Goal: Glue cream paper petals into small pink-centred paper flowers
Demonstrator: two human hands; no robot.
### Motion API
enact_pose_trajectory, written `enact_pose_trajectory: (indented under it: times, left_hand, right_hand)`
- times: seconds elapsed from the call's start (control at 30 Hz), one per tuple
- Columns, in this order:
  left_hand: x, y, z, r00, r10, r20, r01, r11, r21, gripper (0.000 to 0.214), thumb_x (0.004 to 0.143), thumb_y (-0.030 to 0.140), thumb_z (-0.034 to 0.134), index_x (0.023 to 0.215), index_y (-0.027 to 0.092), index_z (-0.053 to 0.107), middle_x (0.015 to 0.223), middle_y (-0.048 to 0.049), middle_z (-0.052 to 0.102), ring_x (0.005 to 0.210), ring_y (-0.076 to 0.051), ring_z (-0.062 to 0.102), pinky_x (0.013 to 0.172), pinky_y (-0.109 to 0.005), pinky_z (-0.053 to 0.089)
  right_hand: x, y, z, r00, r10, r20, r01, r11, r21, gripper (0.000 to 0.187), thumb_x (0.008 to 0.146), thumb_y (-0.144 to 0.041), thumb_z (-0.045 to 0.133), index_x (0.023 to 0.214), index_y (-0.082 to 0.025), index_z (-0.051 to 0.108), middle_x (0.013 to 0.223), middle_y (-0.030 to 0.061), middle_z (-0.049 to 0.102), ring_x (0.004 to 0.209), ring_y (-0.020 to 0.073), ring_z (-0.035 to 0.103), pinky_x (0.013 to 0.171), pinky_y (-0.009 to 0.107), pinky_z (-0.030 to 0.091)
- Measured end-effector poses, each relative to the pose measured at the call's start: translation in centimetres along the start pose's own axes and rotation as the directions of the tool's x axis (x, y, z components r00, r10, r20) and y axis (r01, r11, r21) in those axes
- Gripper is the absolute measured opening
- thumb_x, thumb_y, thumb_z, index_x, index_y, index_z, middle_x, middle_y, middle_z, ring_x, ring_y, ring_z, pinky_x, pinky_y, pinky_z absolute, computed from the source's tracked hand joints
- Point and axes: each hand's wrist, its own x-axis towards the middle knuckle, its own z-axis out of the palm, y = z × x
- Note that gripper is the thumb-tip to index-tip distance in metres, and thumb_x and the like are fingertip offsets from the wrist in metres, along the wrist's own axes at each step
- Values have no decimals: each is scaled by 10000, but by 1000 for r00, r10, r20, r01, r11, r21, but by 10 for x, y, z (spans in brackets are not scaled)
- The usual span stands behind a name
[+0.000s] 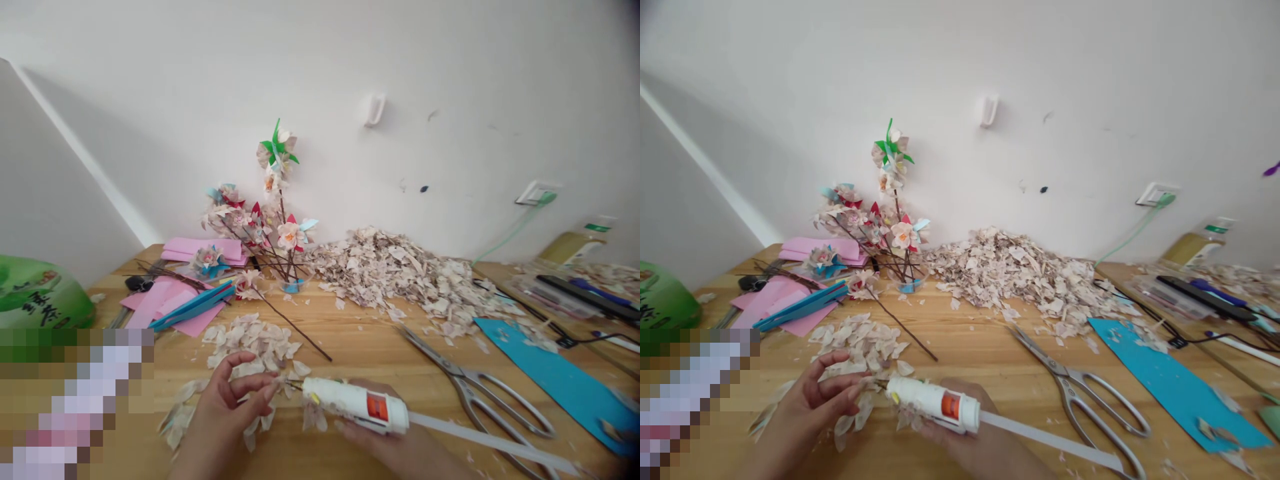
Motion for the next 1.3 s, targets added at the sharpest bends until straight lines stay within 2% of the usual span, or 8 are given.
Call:
enact_pose_trajectory:
  times: [0.1, 0.23, 0.37, 0.53, 0.67, 0.87, 1.1, 1.3]
  left_hand:
    - [-1, 0, 0, 1000, -3, -10, 3, 1000, -10, 584, 490, 334, 805, 927, 223, 434, 579, -20, 719, 707, -223, 669, 510, -234, 476]
    - [0, -1, -2, 1000, -20, 20, 20, 1000, 0, 591, 520, 309, 796, 956, 221, 407, 644, -29, 738, 582, -161, 639, 512, -228, 475]
    - [1, -1, -3, 999, -23, 32, 23, 1000, -5, 594, 531, 305, 792, 966, 219, 398, 662, -35, 743, 595, -153, 636, 520, -224, 479]
    - [-1, 1, 0, 1000, -21, -3, 21, 999, -26, 603, 504, 306, 804, 954, 205, 415, 641, -39, 742, 541, -143, 622, 501, -224, 478]
    - [-2, 0, 1, 1000, -20, -3, 20, 1000, -23, 598, 496, 299, 806, 948, 205, 427, 627, -35, 738, 506, -138, 617, 488, -222, 472]
    - [-1, -2, -2, 1000, -22, 17, 22, 1000, 1, 599, 524, 307, 794, 971, 209, 407, 655, -35, 742, 567, -146, 639, 510, -218, 483]
    - [-1, -3, 0, 1000, -21, 13, 21, 998, -51, 634, 473, 319, 815, 949, 202, 413, 634, -29, 742, 477, -105, 592, 480, -203, 474]
    - [-2, -1, 2, 1000, -28, 5, 28, 999, -27, 624, 490, 317, 806, 957, 206, 407, 644, -27, 743, 454, -99, 586, 464, -198, 460]
  right_hand:
    - [0, -1, -1, 998, 57, 17, -57, 998, 8, 202, 616, -443, 667, 689, -255, 671, 819, 32, 713, 780, 259, 648, 710, 321, 540]
    - [0, -2, -1, 997, 75, 16, -76, 996, 36, 206, 624, -449, 661, 686, -253, 672, 806, 26, 710, 783, 248, 644, 733, 307, 531]
    - [-2, 6, 1, 995, 100, 7, -100, 994, 40, 187, 622, -432, 660, 710, -267, 675, 865, 21, 705, 830, 262, 639, 743, 327, 533]
    - [-4, 9, 0, 991, 129, -22, -128, 992, 22, 213, 598, -444, 675, 668, -243, 674, 909, 45, 696, 872, 294, 625, 762, 364, 523]
    - [-1, 2, -2, 998, 62, -7, -62, 997, 38, 198, 626, -422, 665, 689, -235, 676, 815, 39, 699, 773, 259, 634, 714, 331, 524]
    - [2, 0, -3, 995, -50, 90, 53, 998, -27, 203, 669, -424, 617, 666, -225, 658, 661, 19, 663, 606, 197, 597, 578, 269, 511]
    - [-2, 1, -2, 998, -64, -4, 63, 993, -103, 163, 682, -385, 622, 698, -224, 645, 721, 26, 669, 705, 214, 617, 673, 295, 514]
    - [2, 3, -1, 987, -145, 62, 153, 978, -143, 195, 713, -399, 572, 627, -224, 586, 588, -4, 588, 535, 168, 557, 501, 240, 485]
